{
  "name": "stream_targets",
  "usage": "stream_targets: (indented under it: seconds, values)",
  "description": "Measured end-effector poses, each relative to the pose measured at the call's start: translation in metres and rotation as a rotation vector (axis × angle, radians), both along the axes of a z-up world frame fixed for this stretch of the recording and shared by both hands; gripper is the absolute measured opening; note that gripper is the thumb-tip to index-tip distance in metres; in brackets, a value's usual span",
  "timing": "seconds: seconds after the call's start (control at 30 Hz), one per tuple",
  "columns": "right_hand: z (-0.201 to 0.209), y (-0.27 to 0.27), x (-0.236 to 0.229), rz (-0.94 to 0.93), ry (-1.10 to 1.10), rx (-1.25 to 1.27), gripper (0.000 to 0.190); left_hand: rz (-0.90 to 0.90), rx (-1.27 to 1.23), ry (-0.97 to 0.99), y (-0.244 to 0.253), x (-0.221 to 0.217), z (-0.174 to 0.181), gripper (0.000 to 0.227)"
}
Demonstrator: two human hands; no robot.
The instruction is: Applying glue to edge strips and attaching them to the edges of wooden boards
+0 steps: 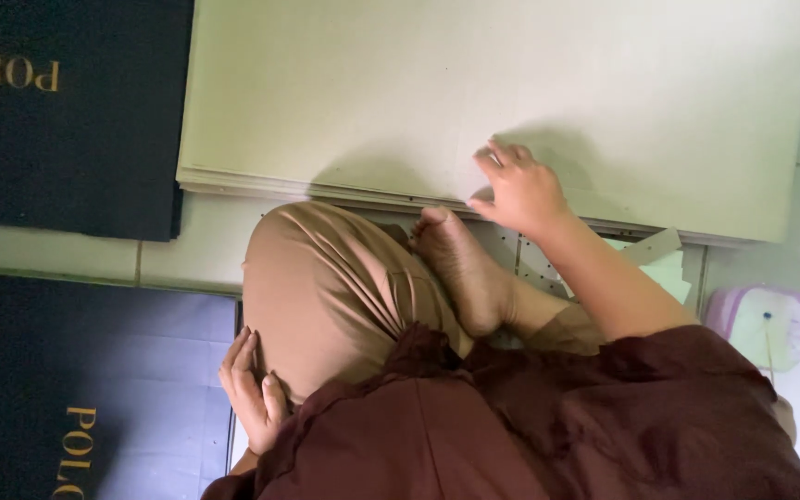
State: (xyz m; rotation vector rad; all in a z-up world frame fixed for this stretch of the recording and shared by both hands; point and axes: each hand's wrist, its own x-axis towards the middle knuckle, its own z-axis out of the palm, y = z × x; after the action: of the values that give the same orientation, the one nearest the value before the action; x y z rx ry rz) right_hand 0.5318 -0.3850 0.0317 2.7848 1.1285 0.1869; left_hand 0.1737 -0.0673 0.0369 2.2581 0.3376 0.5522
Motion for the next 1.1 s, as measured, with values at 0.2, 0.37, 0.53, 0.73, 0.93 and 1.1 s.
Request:
stream_targets:
  seconds: [0.2, 0.37, 0.53, 0.73, 0.93, 1.1]
  values:
    - [0.002, 0.008, 0.015, 0.043, 0.028, -0.047, 0.054, 0.008, -0.01, 0.005, 0.003, -0.003, -0.008, 0.053]
    - [0.004, 0.01, 0.014, 0.109, 0.082, -0.026, 0.069, -0.001, -0.009, -0.005, 0.004, -0.004, -0.012, 0.052]
    - [0.001, 0.011, 0.017, 0.115, 0.066, -0.014, 0.072, 0.001, -0.025, 0.009, 0.004, -0.003, -0.009, 0.053]
    - [0.003, 0.015, 0.014, 0.132, 0.084, -0.009, 0.067, 0.015, -0.029, 0.015, 0.004, -0.002, -0.006, 0.054]
    - [-0.012, 0.023, 0.009, 0.064, 0.267, 0.032, 0.069, 0.054, 0.004, 0.031, 0.029, 0.027, 0.005, 0.051]
    - [-0.046, -0.009, -0.003, -0.391, 0.237, 0.261, 0.074, 0.201, 0.207, -0.093, 0.094, 0.134, 0.001, 0.048]
